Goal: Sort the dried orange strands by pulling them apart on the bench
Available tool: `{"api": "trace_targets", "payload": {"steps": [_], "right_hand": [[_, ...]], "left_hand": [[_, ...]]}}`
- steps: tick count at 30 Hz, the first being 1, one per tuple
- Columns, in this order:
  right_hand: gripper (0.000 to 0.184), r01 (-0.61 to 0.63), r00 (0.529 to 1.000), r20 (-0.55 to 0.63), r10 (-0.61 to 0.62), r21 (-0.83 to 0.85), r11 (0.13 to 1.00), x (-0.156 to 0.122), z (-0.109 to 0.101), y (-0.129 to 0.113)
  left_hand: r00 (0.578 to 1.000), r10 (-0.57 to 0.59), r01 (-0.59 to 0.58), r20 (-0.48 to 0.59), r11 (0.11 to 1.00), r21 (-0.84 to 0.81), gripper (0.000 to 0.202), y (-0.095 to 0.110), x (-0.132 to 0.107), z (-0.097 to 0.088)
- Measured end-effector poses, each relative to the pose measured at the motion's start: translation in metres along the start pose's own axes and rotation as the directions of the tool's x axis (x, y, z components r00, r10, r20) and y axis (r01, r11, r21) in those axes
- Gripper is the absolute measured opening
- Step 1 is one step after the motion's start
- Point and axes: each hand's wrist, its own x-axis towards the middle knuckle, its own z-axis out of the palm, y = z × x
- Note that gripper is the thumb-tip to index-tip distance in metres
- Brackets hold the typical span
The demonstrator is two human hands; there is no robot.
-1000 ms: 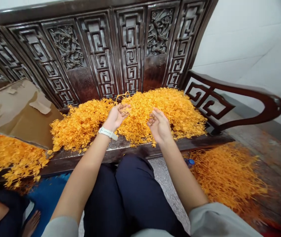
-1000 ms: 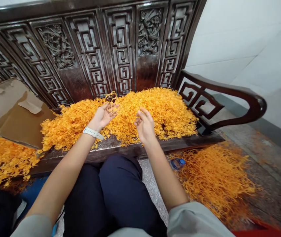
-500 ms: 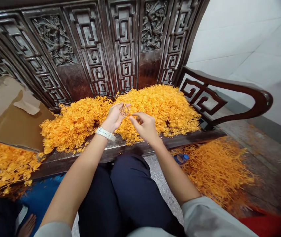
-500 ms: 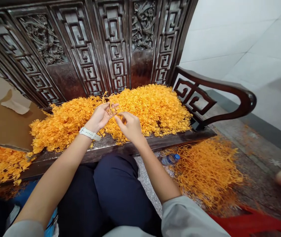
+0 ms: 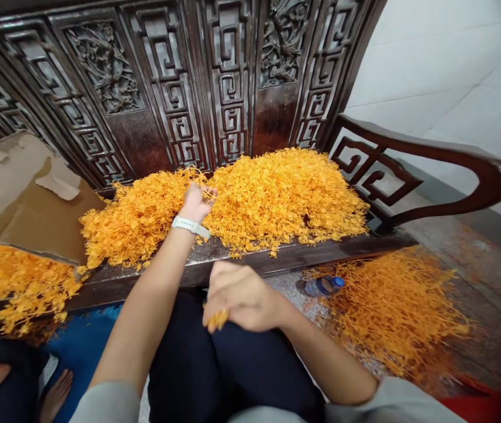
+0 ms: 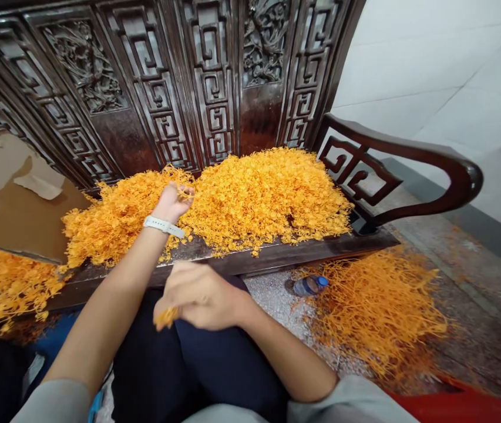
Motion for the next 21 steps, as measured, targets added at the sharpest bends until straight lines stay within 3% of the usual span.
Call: {"api": "trace_targets", "payload": {"steps": [1,2,3,4,5,7,8,9,10,11,13,15,16,18,21], "right_hand": [[0.022,0.004,1.0,0.029,-0.006,0.04,0.999,-0.001,-0.001,-0.005],[0.017,-0.031,0.998,-0.044,0.035,0.087,0.996,0.0,-0.008,-0.004],[0.017,-0.099,0.974,-0.188,0.127,0.151,0.984,0.002,-0.018,0.001],[0.023,-0.179,0.907,-0.334,0.256,0.244,0.953,0.005,-0.032,0.009],[0.03,-0.247,0.794,-0.455,0.402,0.363,0.899,0.009,-0.047,0.021],[0.032,-0.331,0.546,-0.532,0.647,0.573,0.75,0.017,-0.072,0.044],[0.031,-0.336,0.446,-0.561,0.698,0.618,0.711,0.019,-0.08,0.053],[0.03,-0.335,0.391,-0.607,0.692,0.607,0.721,0.021,-0.083,0.061],[0.029,-0.345,0.383,-0.675,0.631,0.529,0.775,0.022,-0.083,0.066],[0.027,-0.37,0.426,-0.741,0.519,0.38,0.848,0.021,-0.08,0.069],[0.023,-0.431,0.626,-0.735,0.261,-0.047,0.901,0.021,-0.073,0.072],[0.027,-0.439,0.803,-0.578,0.142,-0.413,0.798,0.022,-0.072,0.073],[0.032,-0.424,0.853,-0.505,0.131,-0.524,0.738,0.024,-0.074,0.075],[0.037,-0.4,0.897,-0.421,0.133,-0.647,0.65,0.028,-0.084,0.08],[0.031,-0.38,0.916,-0.387,0.11,-0.741,0.554,0.03,-0.096,0.089]], "left_hand": [[1.0,0.007,-0.007,-0.028,1.0,-0.011,0.024,0.007,0.006,-0.006],[0.999,0.009,-0.01,-0.041,1.0,-0.016,0.024,0.012,0.01,-0.012],[0.999,0.013,-0.014,-0.04,1.0,-0.018,0.025,0.017,0.014,-0.017],[0.999,0.019,-0.019,-0.03,1.0,-0.014,0.027,0.019,0.015,-0.021],[1.0,0.024,-0.024,-0.011,1.0,0.0,0.028,0.02,0.015,-0.024],[0.998,0.031,-0.033,0.051,0.998,0.052,0.032,0.018,0.01,-0.024],[0.996,0.03,-0.037,0.084,0.996,0.084,0.033,0.016,0.006,-0.022],[0.993,0.028,-0.041,0.111,0.992,0.119,0.034,0.013,0.001,-0.02],[0.991,0.026,-0.047,0.134,0.987,0.154,0.034,0.009,-0.004,-0.017],[0.987,0.025,-0.055,0.158,0.981,0.188,0.034,0.005,-0.009,-0.013],[0.98,0.028,-0.079,0.199,0.964,0.254,0.031,-0.003,-0.017,-0.007],[0.974,0.029,-0.102,0.225,0.942,0.318,0.027,-0.011,-0.024,-0.001],[0.971,0.027,-0.111,0.239,0.93,0.349,0.026,-0.016,-0.027,0.001],[0.962,0.027,-0.14,0.273,0.903,0.405,0.027,-0.023,-0.033,0.005],[0.948,0.047,-0.191,0.315,0.875,0.445,0.031,-0.03,-0.038,0.009]]}}
